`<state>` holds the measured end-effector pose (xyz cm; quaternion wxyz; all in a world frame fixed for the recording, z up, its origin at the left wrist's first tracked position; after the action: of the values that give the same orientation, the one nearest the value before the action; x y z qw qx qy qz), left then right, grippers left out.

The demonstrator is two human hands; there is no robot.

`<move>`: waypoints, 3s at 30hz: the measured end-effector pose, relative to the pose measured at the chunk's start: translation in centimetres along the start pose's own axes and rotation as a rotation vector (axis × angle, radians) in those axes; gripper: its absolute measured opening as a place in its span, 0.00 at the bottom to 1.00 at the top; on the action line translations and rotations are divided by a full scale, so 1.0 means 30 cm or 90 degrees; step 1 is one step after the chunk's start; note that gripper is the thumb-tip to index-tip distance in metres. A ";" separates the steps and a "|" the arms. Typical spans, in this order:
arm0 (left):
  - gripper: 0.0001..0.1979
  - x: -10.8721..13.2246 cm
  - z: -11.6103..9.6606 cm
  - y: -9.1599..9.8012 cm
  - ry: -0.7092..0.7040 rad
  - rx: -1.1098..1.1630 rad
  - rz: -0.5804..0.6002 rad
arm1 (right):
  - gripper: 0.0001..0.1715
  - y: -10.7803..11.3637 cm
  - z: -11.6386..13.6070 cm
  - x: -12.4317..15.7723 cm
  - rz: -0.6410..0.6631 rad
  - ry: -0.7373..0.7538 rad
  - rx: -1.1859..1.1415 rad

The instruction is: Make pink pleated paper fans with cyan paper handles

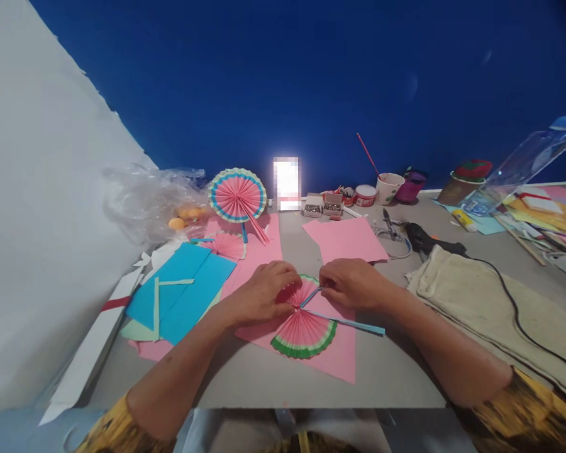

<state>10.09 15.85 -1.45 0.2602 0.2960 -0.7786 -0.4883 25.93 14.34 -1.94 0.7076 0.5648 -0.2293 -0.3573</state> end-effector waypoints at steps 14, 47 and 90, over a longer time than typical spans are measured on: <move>0.05 0.012 0.060 0.065 0.114 0.056 -0.254 | 0.06 -0.001 -0.021 0.003 -0.047 0.004 -0.020; 0.07 0.062 -0.001 -0.009 0.399 0.016 -0.070 | 0.08 0.008 -0.020 -0.012 -0.151 0.052 -0.082; 0.10 0.043 -0.018 -0.050 0.323 -0.051 -0.032 | 0.13 -0.021 -0.019 -0.018 -0.114 0.097 -0.046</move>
<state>9.90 14.08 -2.47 0.4464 0.4177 -0.6611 -0.4350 25.83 15.05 -2.65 0.7081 0.5827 -0.1105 -0.3833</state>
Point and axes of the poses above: each hand's wrist, its own x-axis away from the middle knuckle, its own y-axis out of the back of the hand, z = x × y, the point moved 7 cm from there along -x, towards the middle knuckle, and after that the axes turned 11 degrees about y, right-handed, at the moved point
